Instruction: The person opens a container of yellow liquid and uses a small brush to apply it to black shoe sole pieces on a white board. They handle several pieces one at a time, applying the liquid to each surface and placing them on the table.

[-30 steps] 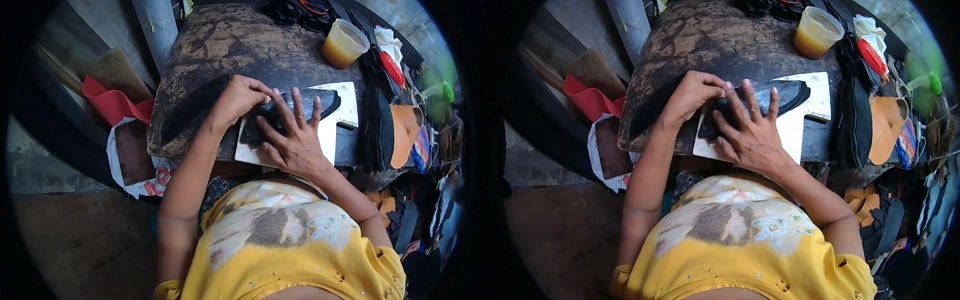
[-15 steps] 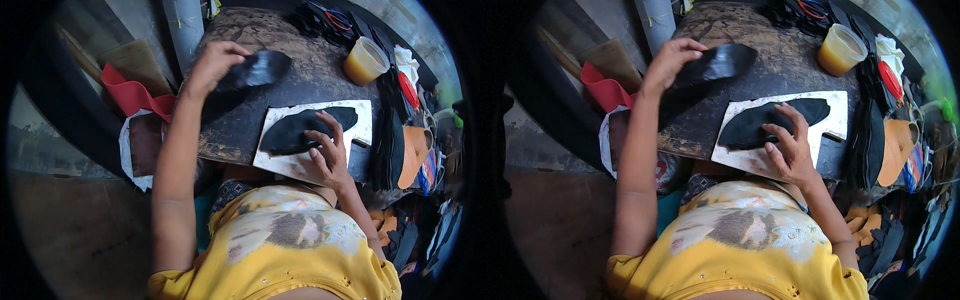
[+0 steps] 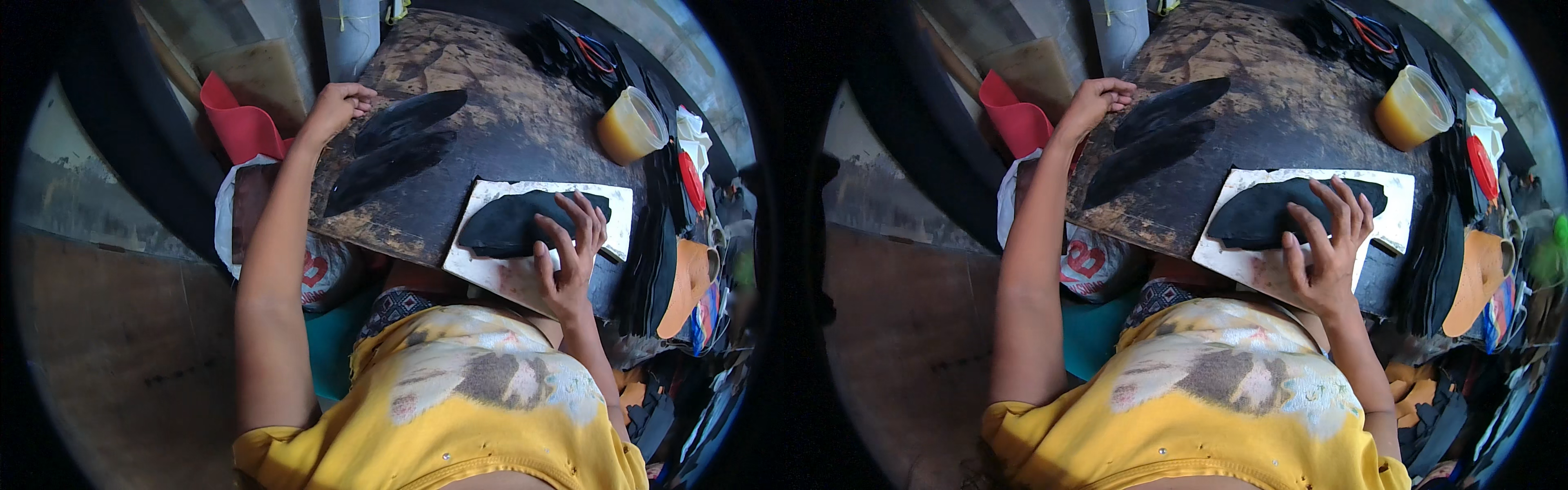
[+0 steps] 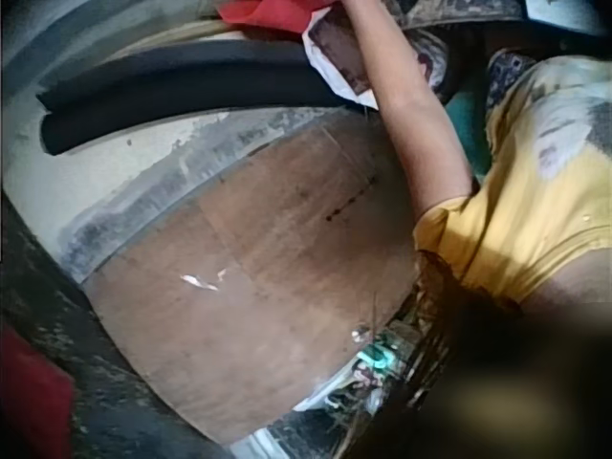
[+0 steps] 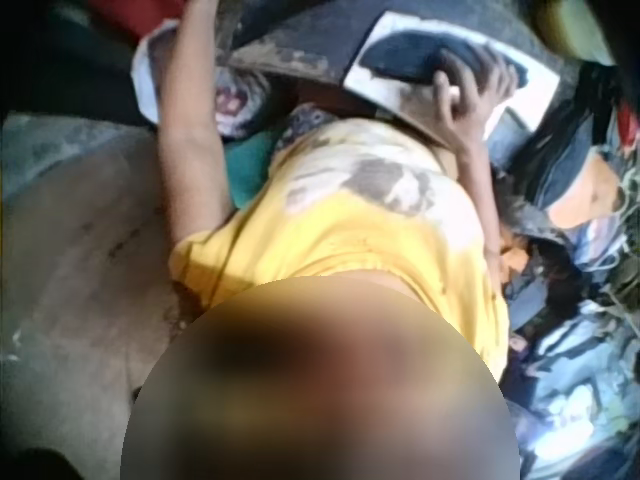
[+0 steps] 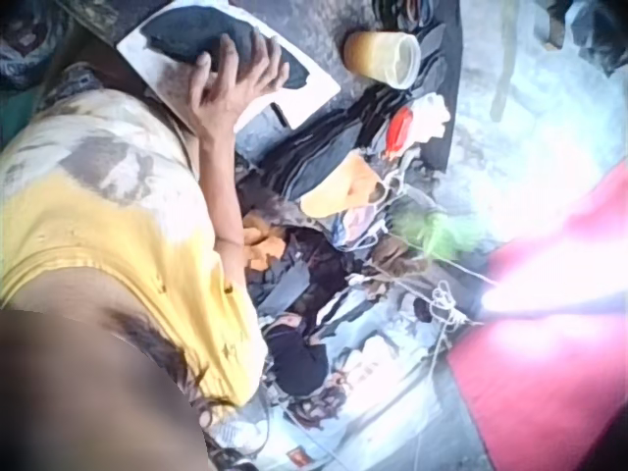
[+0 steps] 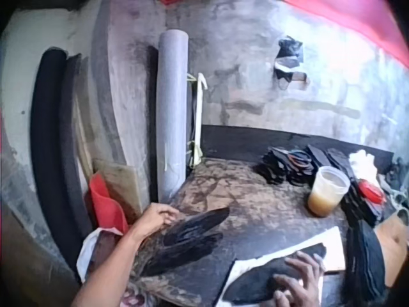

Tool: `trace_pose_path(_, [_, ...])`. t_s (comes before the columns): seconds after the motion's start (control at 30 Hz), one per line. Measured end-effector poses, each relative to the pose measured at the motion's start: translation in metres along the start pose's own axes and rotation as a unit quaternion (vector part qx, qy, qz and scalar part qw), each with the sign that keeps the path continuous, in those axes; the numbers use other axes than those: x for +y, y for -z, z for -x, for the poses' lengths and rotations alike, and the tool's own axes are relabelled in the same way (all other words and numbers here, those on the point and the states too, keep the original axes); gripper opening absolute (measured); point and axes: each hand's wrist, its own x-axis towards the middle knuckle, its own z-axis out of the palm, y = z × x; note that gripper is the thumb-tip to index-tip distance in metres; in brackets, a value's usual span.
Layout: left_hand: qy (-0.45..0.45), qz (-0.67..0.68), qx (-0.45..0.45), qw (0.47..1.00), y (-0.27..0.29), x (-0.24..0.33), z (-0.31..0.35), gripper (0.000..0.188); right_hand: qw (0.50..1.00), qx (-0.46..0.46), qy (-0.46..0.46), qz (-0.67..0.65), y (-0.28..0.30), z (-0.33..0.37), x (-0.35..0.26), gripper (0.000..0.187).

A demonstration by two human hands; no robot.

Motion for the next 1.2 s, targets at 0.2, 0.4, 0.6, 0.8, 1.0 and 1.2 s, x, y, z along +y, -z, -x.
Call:
trace_pose_path(0.2, [-0.017,-0.050,0.047,0.997,0.030,-0.002,0.054,0.032,0.982,-0.146,0.121,0.024,-0.035,-0.059,-0.049,0.044])
trace_pose_path(0.4, [-0.044,-0.003,0.054,0.998,0.048,-0.015,0.131,0.027,0.950,-0.223,0.220,0.000,-0.119,-0.115,-0.101,0.046])
trace_pose_path(0.6, [-0.091,-0.087,0.041,0.991,0.033,-0.034,0.165,0.041,0.938,-0.191,0.275,0.086,-0.141,-0.110,-0.115,0.054])
trace_pose_path(0.8, [-0.112,-0.283,0.039,0.952,0.021,-0.029,0.151,0.046,0.936,-0.175,0.294,0.080,-0.142,-0.095,-0.129,0.046])
trace_pose_path(1.0, [-0.089,-0.264,0.021,0.960,0.023,-0.024,0.155,0.046,0.910,-0.318,0.221,-0.150,-0.116,-0.104,-0.120,0.038])
trace_pose_path(1.2, [-0.139,-0.162,0.085,0.973,0.019,-0.026,0.133,0.032,0.966,-0.224,0.121,0.028,-0.139,-0.154,-0.075,0.051])
